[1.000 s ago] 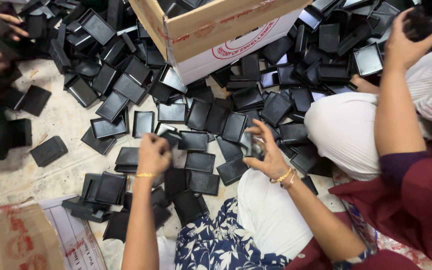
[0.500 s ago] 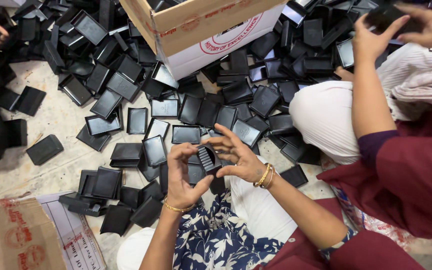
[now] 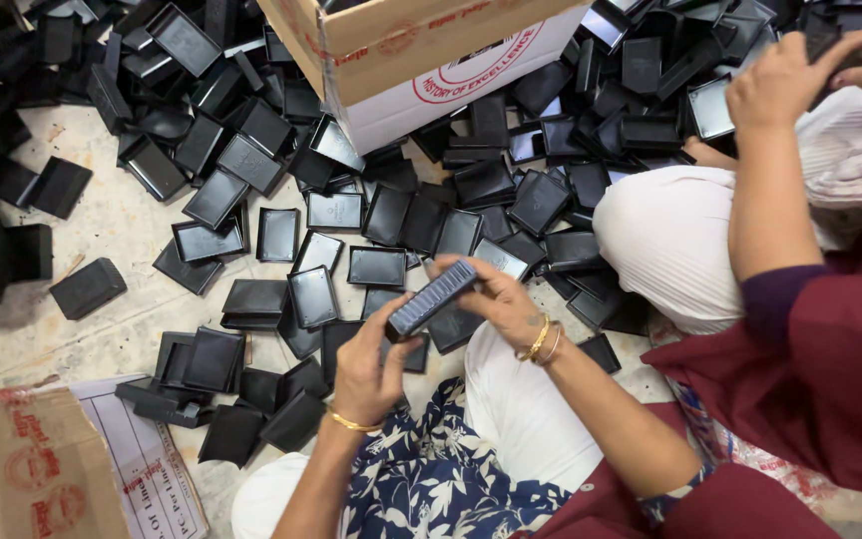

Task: The person sits on the floor among a large spread of black plastic boxes and lids, picking up individual pieces, fitting lids onto boxes, and stacking matched pieces. The person places stacked boxes into cardboard cartons and moves pieces aside while sorting through the pile.

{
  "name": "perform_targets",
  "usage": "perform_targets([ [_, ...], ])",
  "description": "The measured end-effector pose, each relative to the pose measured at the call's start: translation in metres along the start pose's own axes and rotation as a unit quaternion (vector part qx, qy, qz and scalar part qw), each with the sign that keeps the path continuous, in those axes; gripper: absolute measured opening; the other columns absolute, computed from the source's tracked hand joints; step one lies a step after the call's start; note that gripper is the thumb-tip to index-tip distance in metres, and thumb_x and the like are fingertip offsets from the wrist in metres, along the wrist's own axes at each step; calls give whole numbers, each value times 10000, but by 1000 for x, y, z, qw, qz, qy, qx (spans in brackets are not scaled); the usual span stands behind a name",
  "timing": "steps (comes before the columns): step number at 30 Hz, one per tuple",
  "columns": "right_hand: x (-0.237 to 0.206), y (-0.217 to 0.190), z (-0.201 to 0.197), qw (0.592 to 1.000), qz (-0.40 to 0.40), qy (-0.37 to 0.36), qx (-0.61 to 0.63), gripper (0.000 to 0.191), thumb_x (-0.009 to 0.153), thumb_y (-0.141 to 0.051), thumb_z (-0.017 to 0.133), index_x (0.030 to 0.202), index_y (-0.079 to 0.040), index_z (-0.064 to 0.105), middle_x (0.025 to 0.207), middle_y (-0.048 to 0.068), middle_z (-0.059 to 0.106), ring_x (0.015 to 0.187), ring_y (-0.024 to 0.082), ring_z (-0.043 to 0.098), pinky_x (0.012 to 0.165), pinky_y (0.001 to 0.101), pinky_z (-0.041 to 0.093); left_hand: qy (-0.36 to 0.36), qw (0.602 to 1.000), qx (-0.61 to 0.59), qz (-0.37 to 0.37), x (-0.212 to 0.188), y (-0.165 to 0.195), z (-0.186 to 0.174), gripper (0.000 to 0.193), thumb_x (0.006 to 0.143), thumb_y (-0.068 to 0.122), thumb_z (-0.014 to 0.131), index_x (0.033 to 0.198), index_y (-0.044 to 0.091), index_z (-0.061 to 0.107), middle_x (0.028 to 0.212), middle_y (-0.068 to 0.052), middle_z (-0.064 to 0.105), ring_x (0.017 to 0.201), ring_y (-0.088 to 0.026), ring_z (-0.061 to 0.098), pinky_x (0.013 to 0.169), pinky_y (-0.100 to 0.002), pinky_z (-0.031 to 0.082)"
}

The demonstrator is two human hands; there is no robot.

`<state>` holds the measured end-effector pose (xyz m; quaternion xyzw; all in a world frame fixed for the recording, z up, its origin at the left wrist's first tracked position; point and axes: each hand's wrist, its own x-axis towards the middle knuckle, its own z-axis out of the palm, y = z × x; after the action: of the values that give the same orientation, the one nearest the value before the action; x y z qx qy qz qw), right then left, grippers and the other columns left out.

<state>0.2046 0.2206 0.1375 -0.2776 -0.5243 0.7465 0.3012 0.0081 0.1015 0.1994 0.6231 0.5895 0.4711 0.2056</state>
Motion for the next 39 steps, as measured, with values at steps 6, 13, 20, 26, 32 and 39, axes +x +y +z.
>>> perform_targets([
  [6,17,-4,-23,972,-82,152,-162,276,993,23,641,1266,-14,648,1139,65,683,1089,178,661,1019,302,571,-21,996,0,83,71,11,-16,455,878,9,709,1314,-2,579,1141,-198,715,962,-352,747,821,-386,599],
  [13,45,75,-19,736,59,-200,-644,820,802,-234,792,1493,-126,364,1522,189,381,1422,362,358,1163,500,333,153,912,291,245,229,-2,-73,166,1017,168,758,1135,79,684,1004,-179,672,934,-416,643,843,-513,492],
  [20,18,154,-5,596,26,-212,-774,874,848,-158,699,1632,-303,341,1452,190,460,1281,384,494,1008,525,439,98,977,187,-32,111,-162,-98,236,1025,94,646,1247,16,632,1168,-196,701,1073,-386,689,944,-451,550],
  [26,31,106,-15,708,49,-69,-701,799,761,-321,782,1481,-334,435,1387,218,445,1191,417,488,952,531,435,-61,761,312,-565,-5,-250,-75,1008,830,566,760,1566,103,251,1510,-358,284,1425,-490,278,1078,-684,273],
  [32,34,62,-48,846,-63,76,-524,732,793,-266,789,1472,-213,522,1342,187,518,1200,372,582,1016,451,518,10,914,159,-372,17,-207,41,1206,511,230,970,1528,201,322,1513,-337,296,1325,-527,406,1120,-500,400],
  [39,23,20,-66,967,24,149,-204,707,858,-129,728,1517,-167,476,1353,83,517,1094,181,581,921,329,530,-134,931,320,-109,69,-117,58,1280,470,54,904,1580,205,283,1514,-345,302,1321,-592,369,1086,-518,411],
])
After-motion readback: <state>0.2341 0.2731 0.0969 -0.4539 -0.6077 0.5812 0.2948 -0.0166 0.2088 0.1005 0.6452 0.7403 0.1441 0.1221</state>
